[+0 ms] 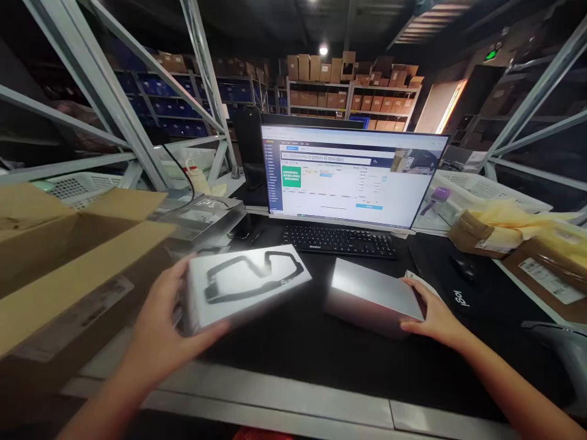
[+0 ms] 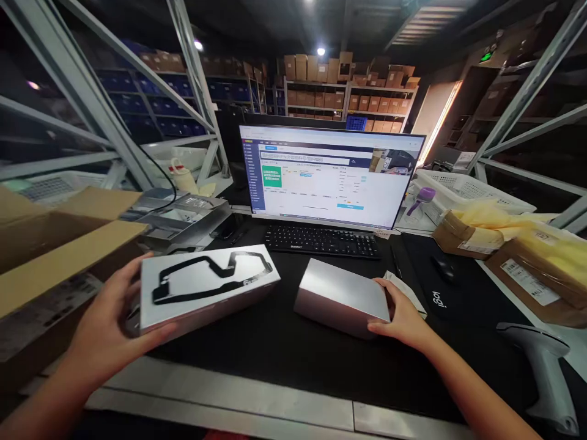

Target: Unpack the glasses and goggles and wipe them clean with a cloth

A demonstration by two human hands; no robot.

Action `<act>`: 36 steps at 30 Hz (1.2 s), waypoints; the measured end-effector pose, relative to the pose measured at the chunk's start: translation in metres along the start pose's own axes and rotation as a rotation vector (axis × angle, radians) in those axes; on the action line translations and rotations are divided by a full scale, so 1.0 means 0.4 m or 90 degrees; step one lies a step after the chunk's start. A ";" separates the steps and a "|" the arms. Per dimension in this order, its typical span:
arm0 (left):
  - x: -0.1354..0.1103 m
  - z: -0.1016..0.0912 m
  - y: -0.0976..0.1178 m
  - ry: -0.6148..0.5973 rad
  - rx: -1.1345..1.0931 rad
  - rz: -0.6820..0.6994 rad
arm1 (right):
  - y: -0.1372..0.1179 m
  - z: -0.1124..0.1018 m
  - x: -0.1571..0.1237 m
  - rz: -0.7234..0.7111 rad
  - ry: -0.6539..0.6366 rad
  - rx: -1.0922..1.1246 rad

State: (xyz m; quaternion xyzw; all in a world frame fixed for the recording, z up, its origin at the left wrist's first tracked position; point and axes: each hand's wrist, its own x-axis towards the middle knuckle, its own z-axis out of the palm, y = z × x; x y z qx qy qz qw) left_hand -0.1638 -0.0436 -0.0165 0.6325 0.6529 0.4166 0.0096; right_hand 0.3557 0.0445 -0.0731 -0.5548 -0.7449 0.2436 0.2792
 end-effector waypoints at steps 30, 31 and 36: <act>0.178 0.076 0.121 -0.114 0.122 -0.033 | -0.064 0.187 -0.211 -0.788 0.164 -0.417; 0.175 0.065 0.106 -0.132 0.111 -0.016 | -0.072 0.191 -0.217 -0.812 0.141 -0.423; 0.143 0.010 0.041 -0.230 -0.043 0.010 | -0.154 0.167 -0.206 -0.892 0.059 -0.461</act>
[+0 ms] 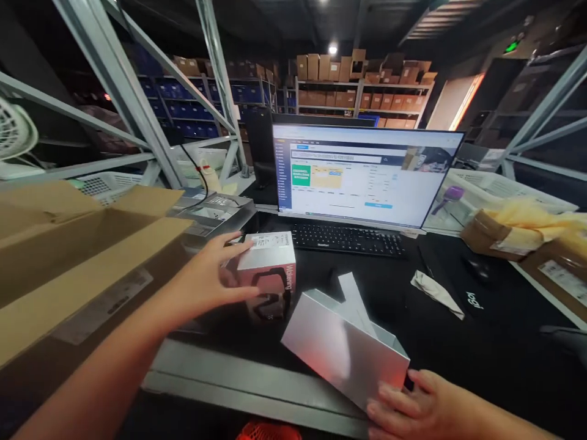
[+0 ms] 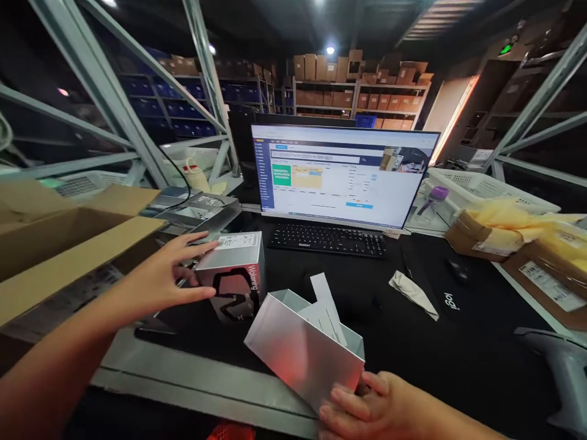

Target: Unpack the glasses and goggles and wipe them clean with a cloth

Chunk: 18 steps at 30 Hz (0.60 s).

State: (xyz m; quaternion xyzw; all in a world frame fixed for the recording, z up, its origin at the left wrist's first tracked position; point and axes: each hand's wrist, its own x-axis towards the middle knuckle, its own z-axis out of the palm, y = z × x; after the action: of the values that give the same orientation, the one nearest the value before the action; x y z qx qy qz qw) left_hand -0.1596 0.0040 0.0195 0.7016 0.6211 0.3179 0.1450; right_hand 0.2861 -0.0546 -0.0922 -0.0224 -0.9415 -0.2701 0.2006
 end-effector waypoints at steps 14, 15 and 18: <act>-0.057 0.211 0.040 0.363 0.024 -0.046 | 0.023 -0.022 0.108 -0.004 0.046 0.165; -0.056 0.221 0.052 0.381 0.043 -0.061 | 0.027 -0.030 0.121 0.000 0.057 0.154; -0.048 0.238 0.073 0.385 0.072 -0.063 | 0.052 -0.060 0.155 0.069 0.128 0.167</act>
State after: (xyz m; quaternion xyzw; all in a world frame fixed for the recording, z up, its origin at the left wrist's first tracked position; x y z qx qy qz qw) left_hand -0.0779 -0.0017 -0.0401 0.5510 0.6859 0.4701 -0.0702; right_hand 0.2411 -0.0533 -0.0392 -0.0196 -0.9413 -0.1347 0.3089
